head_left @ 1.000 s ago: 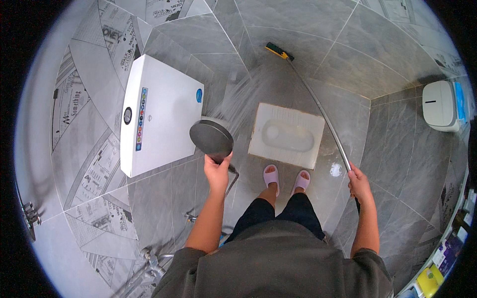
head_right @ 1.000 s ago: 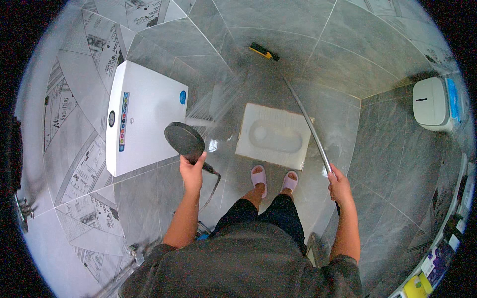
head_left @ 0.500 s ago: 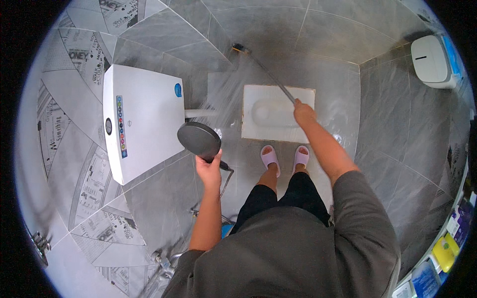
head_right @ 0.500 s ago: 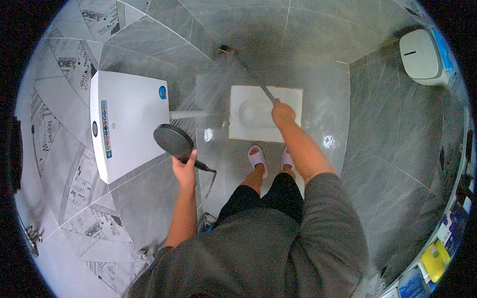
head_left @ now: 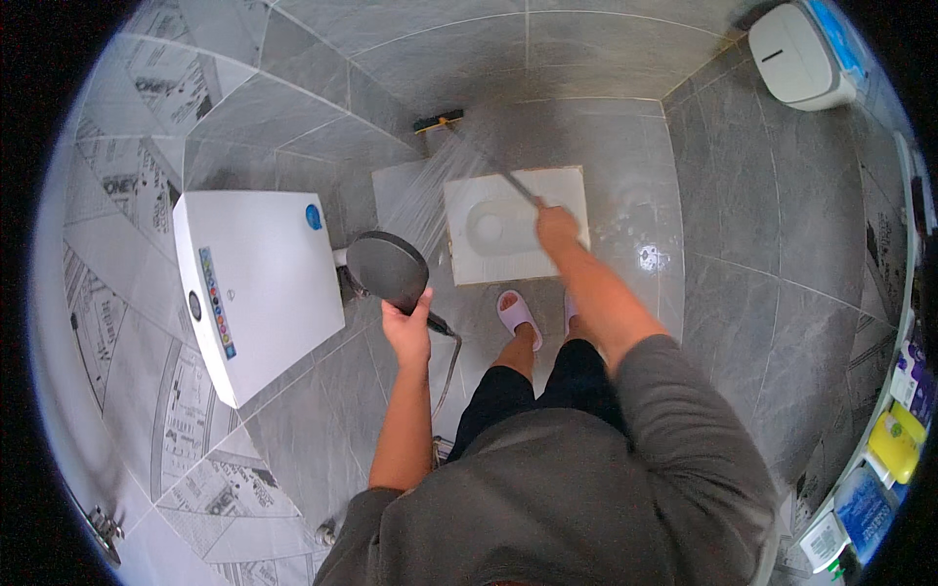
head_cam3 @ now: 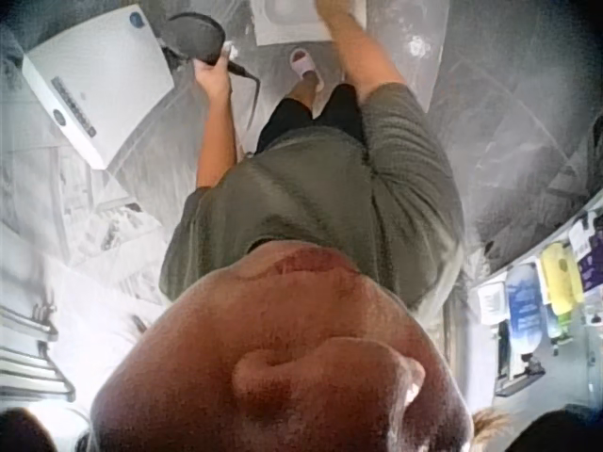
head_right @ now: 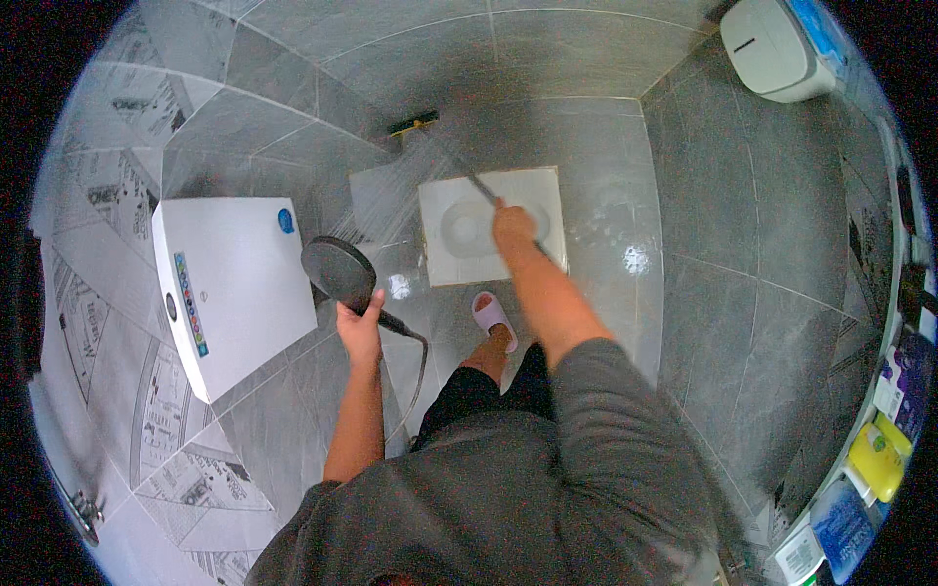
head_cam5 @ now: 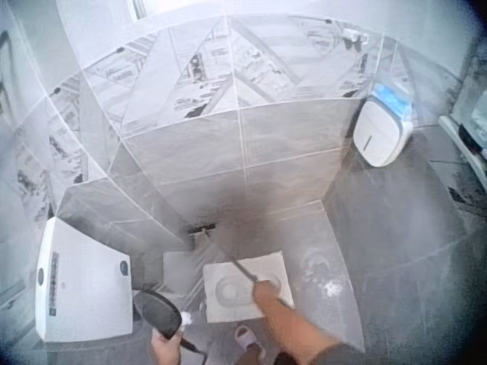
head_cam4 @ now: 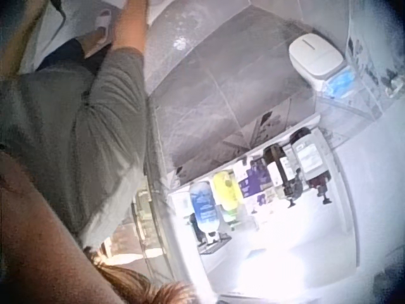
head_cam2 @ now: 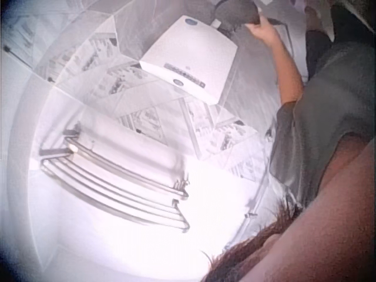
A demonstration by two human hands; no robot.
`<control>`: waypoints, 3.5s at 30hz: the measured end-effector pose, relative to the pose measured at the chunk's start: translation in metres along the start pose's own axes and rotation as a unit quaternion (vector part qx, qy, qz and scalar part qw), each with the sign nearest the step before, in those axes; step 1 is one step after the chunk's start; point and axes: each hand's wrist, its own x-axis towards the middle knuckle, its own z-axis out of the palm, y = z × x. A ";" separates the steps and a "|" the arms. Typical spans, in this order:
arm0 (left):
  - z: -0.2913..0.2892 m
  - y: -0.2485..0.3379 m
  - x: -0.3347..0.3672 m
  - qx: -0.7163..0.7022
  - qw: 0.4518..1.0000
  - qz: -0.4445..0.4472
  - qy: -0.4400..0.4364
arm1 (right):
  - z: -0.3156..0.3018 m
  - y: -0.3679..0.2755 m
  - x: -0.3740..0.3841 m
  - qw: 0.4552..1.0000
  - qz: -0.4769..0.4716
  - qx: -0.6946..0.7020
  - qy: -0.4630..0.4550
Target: The person cleans the bathroom floor using a handheld shower head to spray water and a squeegee to push the water towards the drain. They repeatedly rinse the floor and the squat toilet, moving around the small tiled room to ensure the entire surface is washed.
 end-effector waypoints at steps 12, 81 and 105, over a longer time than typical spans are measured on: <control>0.020 -0.004 -0.002 0.081 0.995 -0.008 -0.063 | -0.040 0.154 0.040 0.979 0.013 -0.190 -0.073; 0.101 -0.012 -0.094 0.187 0.981 0.045 -0.033 | -0.042 0.398 -0.120 0.981 0.159 0.095 -0.054; 0.076 -0.011 -0.138 0.072 0.991 0.004 -0.115 | -0.044 0.269 -0.151 0.968 0.030 0.129 -0.215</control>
